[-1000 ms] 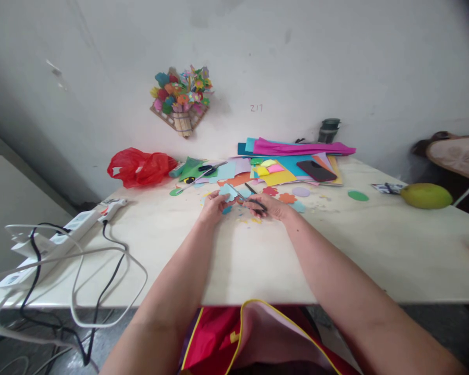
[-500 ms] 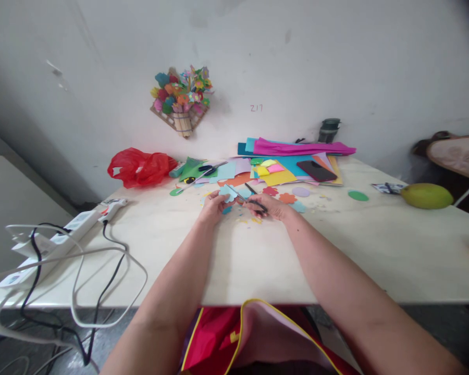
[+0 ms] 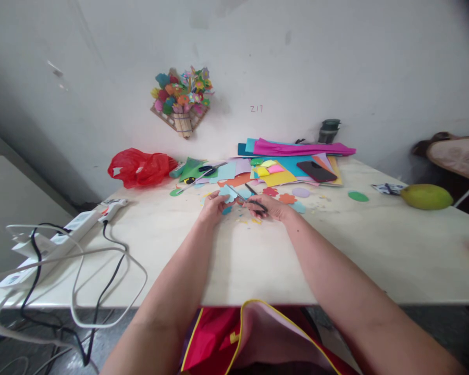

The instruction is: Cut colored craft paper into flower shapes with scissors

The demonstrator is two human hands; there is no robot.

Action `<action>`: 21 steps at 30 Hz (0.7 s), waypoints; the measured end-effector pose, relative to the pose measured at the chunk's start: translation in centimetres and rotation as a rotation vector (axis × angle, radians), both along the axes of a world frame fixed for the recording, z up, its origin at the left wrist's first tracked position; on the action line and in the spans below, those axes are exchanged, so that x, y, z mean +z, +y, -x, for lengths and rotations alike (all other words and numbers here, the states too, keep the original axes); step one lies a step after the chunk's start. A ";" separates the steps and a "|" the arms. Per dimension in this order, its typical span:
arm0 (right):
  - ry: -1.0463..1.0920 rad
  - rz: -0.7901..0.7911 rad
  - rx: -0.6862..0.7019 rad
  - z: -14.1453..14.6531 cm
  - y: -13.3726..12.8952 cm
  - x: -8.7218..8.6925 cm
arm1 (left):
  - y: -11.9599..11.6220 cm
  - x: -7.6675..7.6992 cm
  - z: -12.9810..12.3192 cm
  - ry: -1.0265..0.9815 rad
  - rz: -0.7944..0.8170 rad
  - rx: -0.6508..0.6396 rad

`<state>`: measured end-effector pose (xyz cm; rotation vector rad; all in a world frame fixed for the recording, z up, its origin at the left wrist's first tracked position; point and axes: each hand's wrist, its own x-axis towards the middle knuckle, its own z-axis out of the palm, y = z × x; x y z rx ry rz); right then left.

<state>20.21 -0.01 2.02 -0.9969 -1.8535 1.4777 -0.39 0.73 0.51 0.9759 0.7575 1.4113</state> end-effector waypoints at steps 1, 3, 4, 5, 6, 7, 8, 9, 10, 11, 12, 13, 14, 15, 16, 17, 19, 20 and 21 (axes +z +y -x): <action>-0.003 0.002 -0.003 0.0 0.0 0.0 | 0.0 0.0 0.0 -0.003 0.000 0.002; -0.006 0.009 -0.009 0.1 0.0 0.1 | 0.0 0.0 -0.1 -0.004 -0.003 0.002; -0.007 0.013 -0.011 0.1 0.0 0.1 | 0.0 0.0 -0.1 -0.004 -0.005 0.003; -0.005 0.018 -0.013 0.2 0.0 0.1 | 0.0 0.0 0.0 -0.002 -0.008 0.004; -0.003 0.023 -0.014 0.2 0.0 0.1 | 0.0 0.0 0.0 0.000 -0.010 0.003; -0.001 0.028 -0.013 0.2 0.1 0.1 | 0.0 0.0 0.0 0.004 -0.009 0.003; 0.002 0.032 -0.012 0.2 0.1 0.0 | -0.1 0.0 0.0 0.009 -0.008 0.001; 0.003 0.036 -0.014 0.2 0.1 0.0 | -0.1 0.0 0.0 0.012 -0.008 0.001; 0.004 0.039 -0.017 0.2 0.1 0.0 | -0.1 0.0 0.0 0.014 -0.008 0.001; 0.002 0.041 -0.020 0.2 0.2 0.0 | -0.1 0.0 0.0 0.015 -0.010 0.001; 0.002 0.042 -0.024 0.2 0.2 -0.1 | -0.1 0.0 0.0 0.014 -0.011 0.003; 0.003 0.041 -0.025 0.2 0.2 -0.1 | -0.1 0.0 0.0 0.012 -0.011 0.003; 0.005 0.038 -0.024 0.2 0.2 -0.1 | -0.1 0.1 0.0 0.012 -0.010 0.002; 0.006 0.035 -0.022 0.2 0.2 -0.2 | -0.2 0.1 0.0 0.013 -0.009 0.000; 0.007 0.034 -0.020 0.2 0.3 -0.2 | -0.2 0.1 0.0 0.014 -0.008 -0.003; 0.008 0.034 -0.019 0.2 0.3 -0.2 | -0.2 0.1 0.0 0.015 -0.007 -0.003; 0.007 0.040 -0.021 0.2 0.3 -0.3 | -0.1 0.1 0.0 0.010 -0.004 -0.001; 0.006 0.043 -0.022 0.2 0.3 -0.3 | -0.1 0.0 0.0 0.004 -0.001 0.000; 0.007 0.045 -0.022 0.3 0.3 -0.3 | 0.0 0.0 0.0 -0.001 0.001 0.000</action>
